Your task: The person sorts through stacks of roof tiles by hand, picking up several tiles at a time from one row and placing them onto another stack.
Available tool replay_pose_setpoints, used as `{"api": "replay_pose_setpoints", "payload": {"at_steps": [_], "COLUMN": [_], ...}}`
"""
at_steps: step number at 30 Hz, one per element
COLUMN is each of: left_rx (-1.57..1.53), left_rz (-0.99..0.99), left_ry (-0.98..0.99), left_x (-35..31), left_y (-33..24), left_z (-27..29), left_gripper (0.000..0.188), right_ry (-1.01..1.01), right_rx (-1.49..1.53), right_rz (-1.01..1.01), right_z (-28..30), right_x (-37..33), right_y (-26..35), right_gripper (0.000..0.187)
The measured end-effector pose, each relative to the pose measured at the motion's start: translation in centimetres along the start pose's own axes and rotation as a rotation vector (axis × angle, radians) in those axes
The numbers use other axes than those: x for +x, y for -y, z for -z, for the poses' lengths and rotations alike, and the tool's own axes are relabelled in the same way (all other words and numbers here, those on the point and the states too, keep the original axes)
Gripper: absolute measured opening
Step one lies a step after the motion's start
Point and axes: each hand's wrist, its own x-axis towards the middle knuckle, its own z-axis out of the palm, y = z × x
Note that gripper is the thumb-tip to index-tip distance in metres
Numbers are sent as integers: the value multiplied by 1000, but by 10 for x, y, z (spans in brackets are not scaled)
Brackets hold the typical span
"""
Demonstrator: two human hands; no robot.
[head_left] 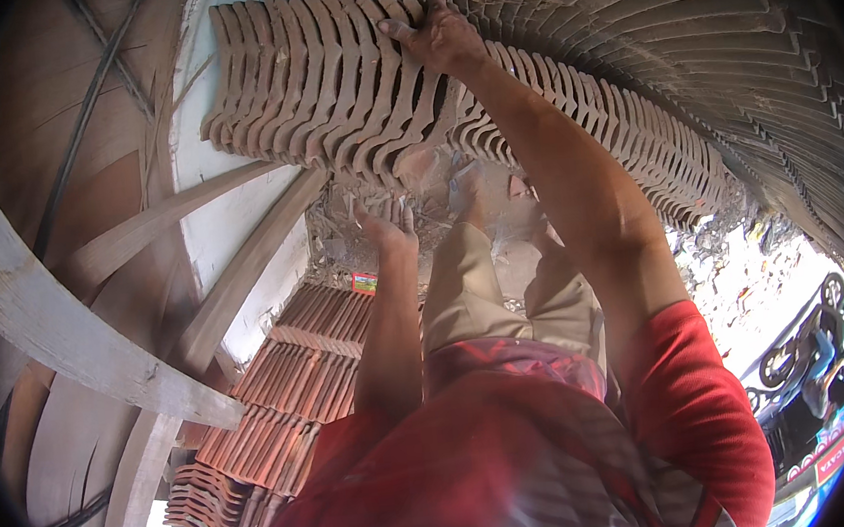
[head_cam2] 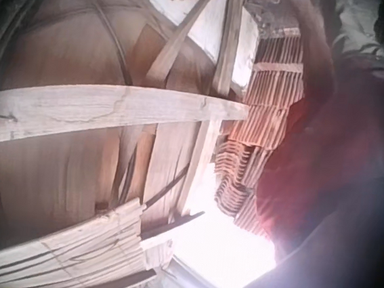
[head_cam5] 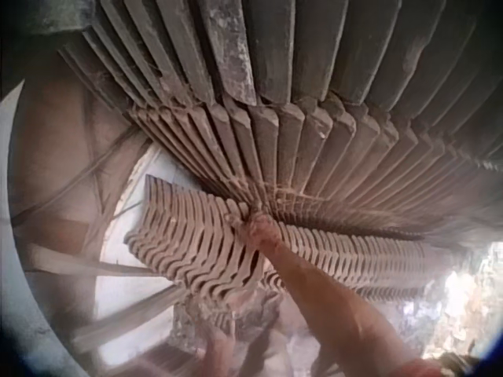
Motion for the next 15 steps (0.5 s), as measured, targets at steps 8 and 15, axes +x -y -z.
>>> {"api": "replay_pose_setpoints", "payload": {"at_steps": [8, 15], "left_rx": [-257, -364], "left_rz": [823, 985], "left_ry": [440, 319], "left_x": [28, 89], "left_y": [36, 80], "left_z": [-41, -8], "left_gripper": [53, 33], "right_ry": [-7, -36], "right_rx": [-195, -25], "right_rz": [-71, -203], "right_z": [38, 51], "right_x": [-34, -80], "right_y": [-23, -26], "right_gripper": [95, 108]}}
